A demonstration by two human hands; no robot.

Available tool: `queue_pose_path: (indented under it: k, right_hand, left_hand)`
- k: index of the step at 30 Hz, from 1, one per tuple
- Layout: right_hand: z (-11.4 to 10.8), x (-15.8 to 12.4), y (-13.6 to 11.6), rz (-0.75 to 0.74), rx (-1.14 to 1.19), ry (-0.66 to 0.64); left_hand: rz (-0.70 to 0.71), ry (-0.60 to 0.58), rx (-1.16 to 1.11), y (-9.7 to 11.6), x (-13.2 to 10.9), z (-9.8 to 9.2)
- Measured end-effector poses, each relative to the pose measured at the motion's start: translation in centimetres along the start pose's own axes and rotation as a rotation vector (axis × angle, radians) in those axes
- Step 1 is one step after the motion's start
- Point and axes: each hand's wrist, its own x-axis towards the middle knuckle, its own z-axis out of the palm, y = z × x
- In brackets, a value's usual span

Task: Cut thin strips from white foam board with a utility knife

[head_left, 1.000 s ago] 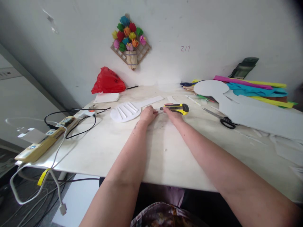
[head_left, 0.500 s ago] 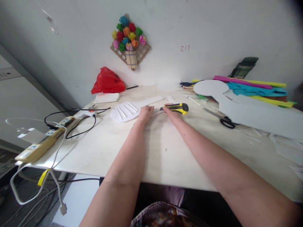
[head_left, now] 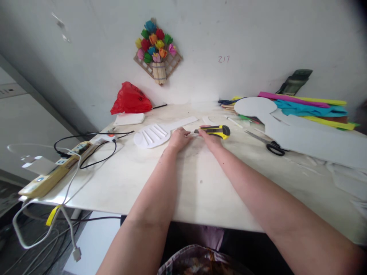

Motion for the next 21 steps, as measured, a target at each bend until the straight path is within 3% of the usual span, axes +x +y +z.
queue_pose_path:
  k: [8, 16, 21]
  right_hand:
    - [0.3, 0.3, 0.4, -0.009, -0.017, 0.008]
    - [0.1, 0.8, 1.0, 0.050, -0.037, -0.006]
    - [0.2, 0.5, 0.9, 0.005, -0.029, -0.009]
  left_hand:
    - [0.054, -0.069, 0.082, 0.3, 0.3, 0.6]
    - [0.010, -0.070, 0.114, 0.8, 0.2, 0.5]
    - [-0.060, -0.054, 0.086, 1.1, 0.1, 0.6]
